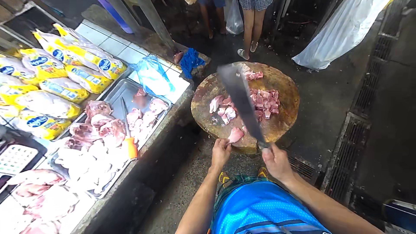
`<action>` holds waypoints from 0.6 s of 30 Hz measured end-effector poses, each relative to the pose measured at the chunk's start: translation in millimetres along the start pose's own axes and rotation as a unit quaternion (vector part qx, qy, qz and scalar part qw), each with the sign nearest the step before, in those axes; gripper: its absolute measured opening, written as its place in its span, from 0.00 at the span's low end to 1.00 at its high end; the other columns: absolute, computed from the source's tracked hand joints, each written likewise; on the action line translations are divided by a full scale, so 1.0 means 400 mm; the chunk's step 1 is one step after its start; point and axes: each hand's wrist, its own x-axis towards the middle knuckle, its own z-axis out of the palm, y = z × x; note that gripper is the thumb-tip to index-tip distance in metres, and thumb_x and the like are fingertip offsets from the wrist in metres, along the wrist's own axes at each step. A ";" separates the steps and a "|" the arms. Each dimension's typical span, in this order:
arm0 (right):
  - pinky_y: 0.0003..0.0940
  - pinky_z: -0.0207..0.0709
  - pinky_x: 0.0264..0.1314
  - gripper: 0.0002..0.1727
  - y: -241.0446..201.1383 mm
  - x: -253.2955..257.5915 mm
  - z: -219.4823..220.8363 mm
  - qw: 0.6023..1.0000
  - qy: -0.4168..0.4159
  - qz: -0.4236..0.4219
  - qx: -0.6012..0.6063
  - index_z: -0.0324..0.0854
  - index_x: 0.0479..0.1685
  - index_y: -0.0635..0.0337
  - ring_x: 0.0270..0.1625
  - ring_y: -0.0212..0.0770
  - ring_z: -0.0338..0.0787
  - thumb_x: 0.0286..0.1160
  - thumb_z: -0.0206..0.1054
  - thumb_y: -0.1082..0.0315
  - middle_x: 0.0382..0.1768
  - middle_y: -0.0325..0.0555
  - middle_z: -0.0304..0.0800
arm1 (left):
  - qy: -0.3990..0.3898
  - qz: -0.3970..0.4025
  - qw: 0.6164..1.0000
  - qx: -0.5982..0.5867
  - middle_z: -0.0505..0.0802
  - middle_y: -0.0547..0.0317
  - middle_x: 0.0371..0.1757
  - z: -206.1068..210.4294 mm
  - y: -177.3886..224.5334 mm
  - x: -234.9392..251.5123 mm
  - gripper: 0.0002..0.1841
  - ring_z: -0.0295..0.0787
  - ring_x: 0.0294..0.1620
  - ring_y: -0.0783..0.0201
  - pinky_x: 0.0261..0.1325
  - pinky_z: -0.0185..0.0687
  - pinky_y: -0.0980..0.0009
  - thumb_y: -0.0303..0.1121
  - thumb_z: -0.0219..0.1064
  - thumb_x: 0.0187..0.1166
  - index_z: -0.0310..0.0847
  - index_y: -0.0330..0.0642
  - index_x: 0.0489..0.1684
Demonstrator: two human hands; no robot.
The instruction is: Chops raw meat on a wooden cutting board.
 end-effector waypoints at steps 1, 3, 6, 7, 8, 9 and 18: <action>0.48 0.85 0.37 0.38 0.011 -0.003 0.004 0.990 -0.096 0.079 -0.060 0.82 0.50 0.66 0.30 0.48 0.89 0.91 0.42 0.37 0.26 0.51 0.86 | 0.001 0.001 1.000 0.002 0.90 0.47 0.60 -0.002 -0.001 -0.001 0.11 0.91 0.55 0.58 0.63 0.87 0.60 0.33 0.69 0.80 0.90 0.38 0.53; 0.58 0.83 0.56 0.39 0.015 0.031 -0.017 0.924 -0.262 0.261 -0.098 0.80 0.62 0.63 0.49 0.56 0.91 0.91 0.40 0.35 0.44 0.59 0.89 | -0.006 -0.001 1.000 0.013 0.91 0.48 0.59 -0.008 0.004 0.005 0.11 0.91 0.57 0.58 0.66 0.86 0.59 0.34 0.69 0.80 0.91 0.38 0.51; 0.53 0.84 0.41 0.39 0.008 0.040 -0.061 0.906 -0.253 0.335 -0.064 0.81 0.56 0.61 0.33 0.52 0.88 0.91 0.38 0.33 0.35 0.55 0.85 | -0.018 -0.008 1.000 0.016 0.91 0.48 0.59 -0.018 -0.002 0.001 0.11 0.91 0.58 0.58 0.67 0.85 0.59 0.34 0.68 0.80 0.91 0.39 0.52; 0.51 0.84 0.39 0.39 0.004 0.040 -0.074 0.912 -0.231 0.335 -0.059 0.81 0.55 0.61 0.31 0.50 0.87 0.91 0.38 0.33 0.33 0.53 0.83 | -0.020 -0.001 1.000 0.011 0.91 0.47 0.59 -0.020 -0.003 0.005 0.12 0.91 0.58 0.57 0.67 0.86 0.58 0.34 0.68 0.81 0.91 0.38 0.53; 0.49 0.83 0.37 0.38 0.000 0.043 -0.086 0.920 -0.207 0.328 -0.057 0.80 0.53 0.60 0.29 0.48 0.86 0.91 0.38 0.34 0.31 0.51 0.83 | -0.019 0.003 1.000 0.006 0.91 0.46 0.58 -0.020 -0.001 0.010 0.12 0.91 0.57 0.56 0.66 0.86 0.57 0.34 0.68 0.81 0.91 0.37 0.53; 0.47 0.83 0.35 0.37 -0.007 0.043 -0.096 0.928 -0.184 0.318 -0.054 0.80 0.51 0.59 0.27 0.46 0.86 0.91 0.38 0.34 0.29 0.49 0.82 | -0.018 0.001 1.000 0.001 0.91 0.47 0.58 -0.018 0.000 0.009 0.12 0.91 0.56 0.57 0.66 0.86 0.58 0.34 0.68 0.80 0.91 0.37 0.53; 0.51 0.83 0.42 0.35 0.007 0.020 -0.017 0.971 -0.149 0.167 -0.081 0.82 0.51 0.62 0.35 0.50 0.89 0.92 0.43 0.38 0.29 0.52 0.85 | -0.012 -0.031 0.999 0.000 0.89 0.48 0.59 -0.014 0.014 0.005 0.11 0.90 0.53 0.59 0.60 0.87 0.61 0.33 0.70 0.78 0.91 0.39 0.51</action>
